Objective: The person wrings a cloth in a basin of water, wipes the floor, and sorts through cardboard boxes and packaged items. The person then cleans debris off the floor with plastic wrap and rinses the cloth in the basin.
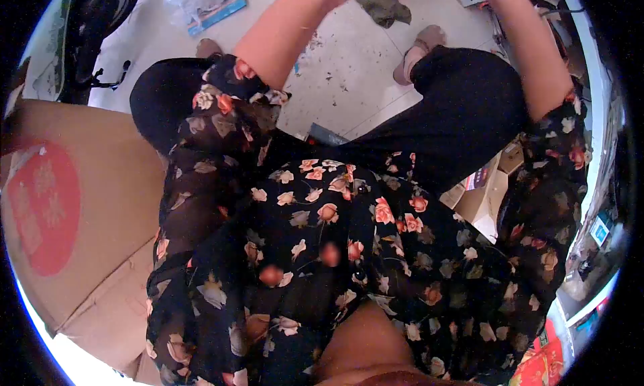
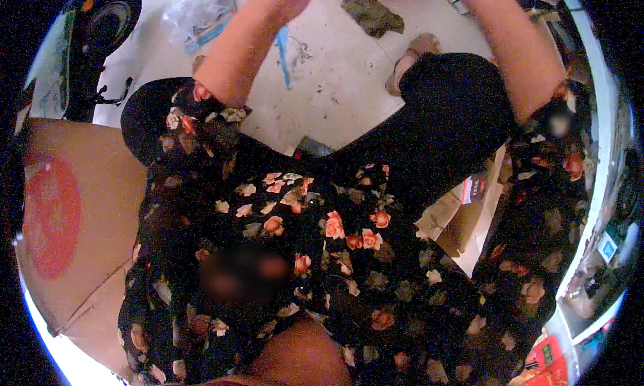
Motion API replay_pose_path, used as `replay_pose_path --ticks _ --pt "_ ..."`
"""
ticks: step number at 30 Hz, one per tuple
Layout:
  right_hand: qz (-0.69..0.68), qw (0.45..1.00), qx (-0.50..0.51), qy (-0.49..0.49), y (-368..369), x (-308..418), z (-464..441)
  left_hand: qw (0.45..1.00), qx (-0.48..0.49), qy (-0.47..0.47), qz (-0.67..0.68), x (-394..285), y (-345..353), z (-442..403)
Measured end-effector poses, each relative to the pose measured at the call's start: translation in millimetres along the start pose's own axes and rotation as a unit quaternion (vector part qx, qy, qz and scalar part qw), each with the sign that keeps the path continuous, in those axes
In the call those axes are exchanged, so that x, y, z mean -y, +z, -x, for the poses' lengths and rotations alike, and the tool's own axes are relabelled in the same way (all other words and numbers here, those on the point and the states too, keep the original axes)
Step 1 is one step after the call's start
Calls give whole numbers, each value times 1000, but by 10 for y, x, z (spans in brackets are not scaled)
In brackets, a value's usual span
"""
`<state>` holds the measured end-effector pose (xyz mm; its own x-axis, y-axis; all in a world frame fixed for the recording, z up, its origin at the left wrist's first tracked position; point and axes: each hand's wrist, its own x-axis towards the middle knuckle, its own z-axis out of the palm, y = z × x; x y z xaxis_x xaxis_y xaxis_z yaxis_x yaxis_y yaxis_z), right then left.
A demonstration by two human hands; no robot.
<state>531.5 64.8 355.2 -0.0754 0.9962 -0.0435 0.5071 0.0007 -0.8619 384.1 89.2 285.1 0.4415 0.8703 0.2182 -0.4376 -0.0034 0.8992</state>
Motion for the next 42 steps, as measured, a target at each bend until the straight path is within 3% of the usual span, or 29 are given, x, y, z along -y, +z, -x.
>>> replay_pose_path --ticks 2,3,5,7,9,12,16,18,20,21,22,24,27,29,31,33,35,38,40,42 --pt "-6 997 12 75 121 173 193 995 -56 -43 65 218 -90 -19" --pt "92 996 -7 -12 99 229 347 990 -83 -65 98 376 -156 4" --pt "258 955 -58 -134 173 566 860 988 -99 -61 -102 906 -372 141" --pt "286 950 -82 -97 165 790 1160 931 -118 -45 -343 1274 -517 326" --pt "262 953 -134 -68 130 676 1409 897 -60 -22 -438 1889 -482 794" --pt "204 968 -143 33 161 498 1511 914 -4 -149 -377 2189 -334 1456" --pt "344 926 -94 123 147 638 1509 880 108 -64 -458 2492 -49 1942" --pt "379 916 -11 130 147 644 1400 839 214 -3 -500 2595 -108 2176" --pt "388 912 44 121 134 748 1340 825 260 24 -501 2721 -188 2273" --pt "382 913 55 133 131 770 1327 818 288 28 -497 2782 -197 2365" --pt "375 913 66 145 143 795 1311 835 290 -34 -467 2831 -238 2383" --pt "368 913 88 149 140 840 1265 856 287 -152 -402 2964 -367 2339" --pt "338 924 116 137 62 719 1238 852 281 -81 -433 2857 -807 1943" --pt "344 921 126 135 42 722 1279 882 116 -196 -412 2640 -1003 1671" --pt "338 920 143 139 14 712 1295 863 122 12 -490 2771 -1489 1527" --pt "323 921 162 147 -24 717 1305 872 87 -94 -472 2701 -1689 1390" --pt "318 923 172 134 -76 609 1341 869 18 -38 -493 2307 -1423 1316" --pt "298 928 175 136 -50 618 1320 873 267 -4 -409 2631 -1095 2163" --pt "286 928 188 146 -31 636 1286 868 338 42 -361 2580 -781 2905" --pt "286 924 204 153 -3 638 1252 837 429 -37 -337 2744 -812 3350"
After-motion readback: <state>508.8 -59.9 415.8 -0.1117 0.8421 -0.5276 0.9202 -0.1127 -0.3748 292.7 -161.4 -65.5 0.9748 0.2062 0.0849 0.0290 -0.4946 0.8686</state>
